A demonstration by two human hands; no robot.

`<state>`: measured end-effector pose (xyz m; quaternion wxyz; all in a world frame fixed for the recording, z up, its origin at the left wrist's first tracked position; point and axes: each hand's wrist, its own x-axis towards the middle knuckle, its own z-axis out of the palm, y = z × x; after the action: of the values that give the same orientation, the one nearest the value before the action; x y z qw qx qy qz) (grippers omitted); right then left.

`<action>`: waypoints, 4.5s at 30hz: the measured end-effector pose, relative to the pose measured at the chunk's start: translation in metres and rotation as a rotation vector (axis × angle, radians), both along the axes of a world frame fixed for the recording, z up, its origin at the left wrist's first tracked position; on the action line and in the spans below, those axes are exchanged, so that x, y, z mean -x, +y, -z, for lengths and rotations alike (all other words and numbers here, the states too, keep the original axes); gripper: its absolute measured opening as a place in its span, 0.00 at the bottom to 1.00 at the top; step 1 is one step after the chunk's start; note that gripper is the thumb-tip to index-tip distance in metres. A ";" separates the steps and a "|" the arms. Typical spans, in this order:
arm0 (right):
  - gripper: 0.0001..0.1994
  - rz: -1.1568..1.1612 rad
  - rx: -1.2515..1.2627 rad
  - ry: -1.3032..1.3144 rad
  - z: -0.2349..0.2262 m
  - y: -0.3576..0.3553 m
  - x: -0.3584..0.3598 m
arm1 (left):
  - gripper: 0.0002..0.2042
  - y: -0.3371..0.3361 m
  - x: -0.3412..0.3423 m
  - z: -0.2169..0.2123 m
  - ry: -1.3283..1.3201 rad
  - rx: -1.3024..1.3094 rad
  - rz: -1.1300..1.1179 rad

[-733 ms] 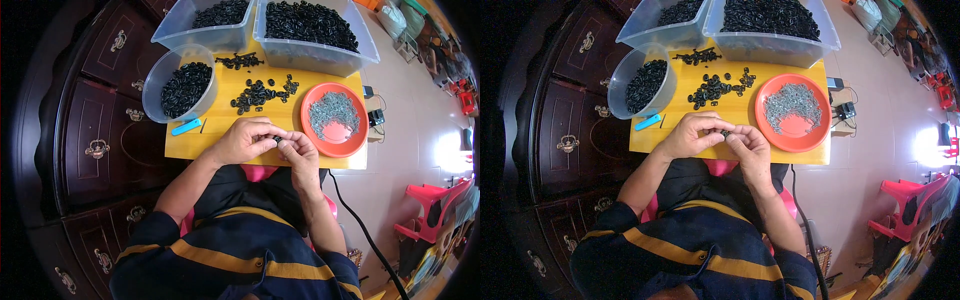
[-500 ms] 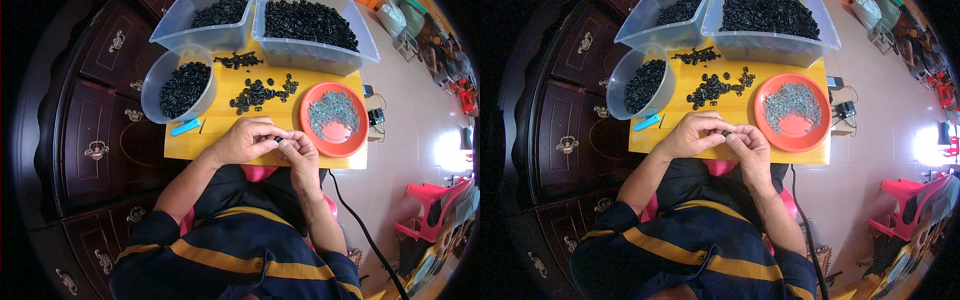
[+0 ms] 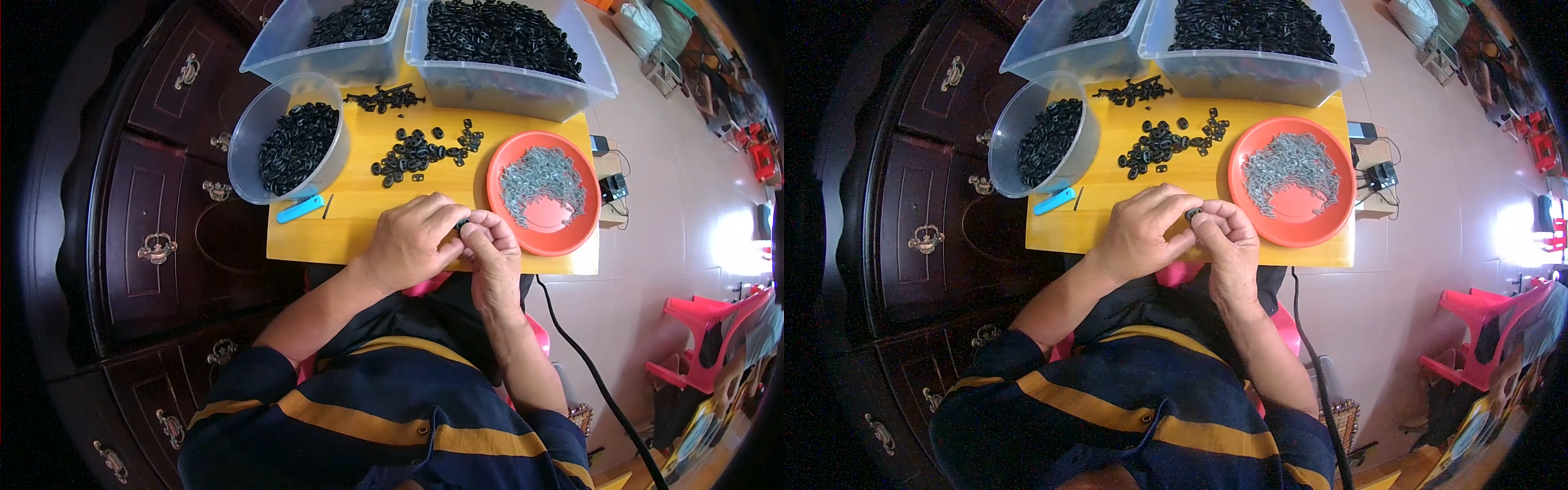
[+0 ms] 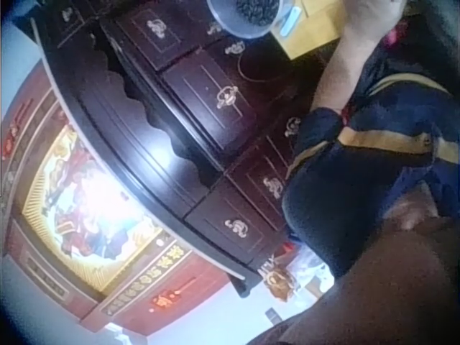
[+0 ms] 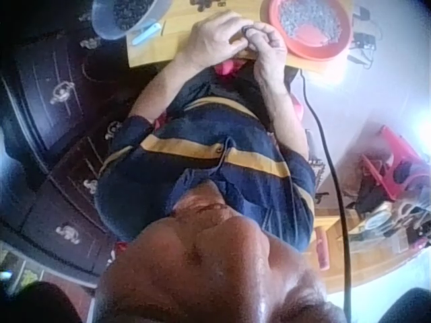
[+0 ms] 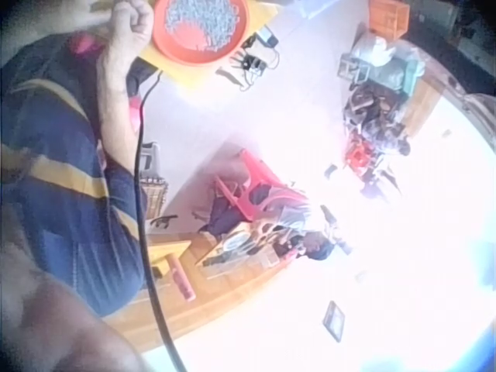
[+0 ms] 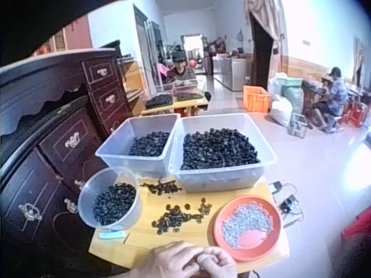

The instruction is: The person assembles small plastic components by picking up plastic parts and metal pins from the table and inserting the pins into the components by hand.

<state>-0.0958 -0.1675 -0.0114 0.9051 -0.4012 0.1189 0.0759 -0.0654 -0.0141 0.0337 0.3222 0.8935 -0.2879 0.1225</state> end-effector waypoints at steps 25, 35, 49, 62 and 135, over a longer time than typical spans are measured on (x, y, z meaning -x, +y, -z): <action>0.03 0.026 -0.013 0.022 0.003 -0.001 -0.002 | 0.14 -0.002 0.005 -0.001 0.035 0.035 0.014; 0.03 0.078 -0.001 -0.024 0.003 0.001 0.000 | 0.13 -0.003 0.006 0.003 0.012 0.057 0.046; 0.03 0.117 0.009 -0.035 0.004 0.002 0.001 | 0.12 -0.007 0.006 0.011 0.008 0.103 0.066; 0.03 0.110 -0.021 -0.039 0.008 0.000 0.001 | 0.15 -0.008 0.005 0.012 0.031 0.126 0.054; 0.02 -0.087 0.311 -0.173 -0.003 0.006 0.008 | 0.05 0.036 -0.019 -0.017 0.547 0.208 0.168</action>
<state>-0.1034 -0.1619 -0.0087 0.8349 -0.5460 0.0333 0.0608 -0.0460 0.0223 0.0504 0.4867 0.8285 -0.2492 -0.1207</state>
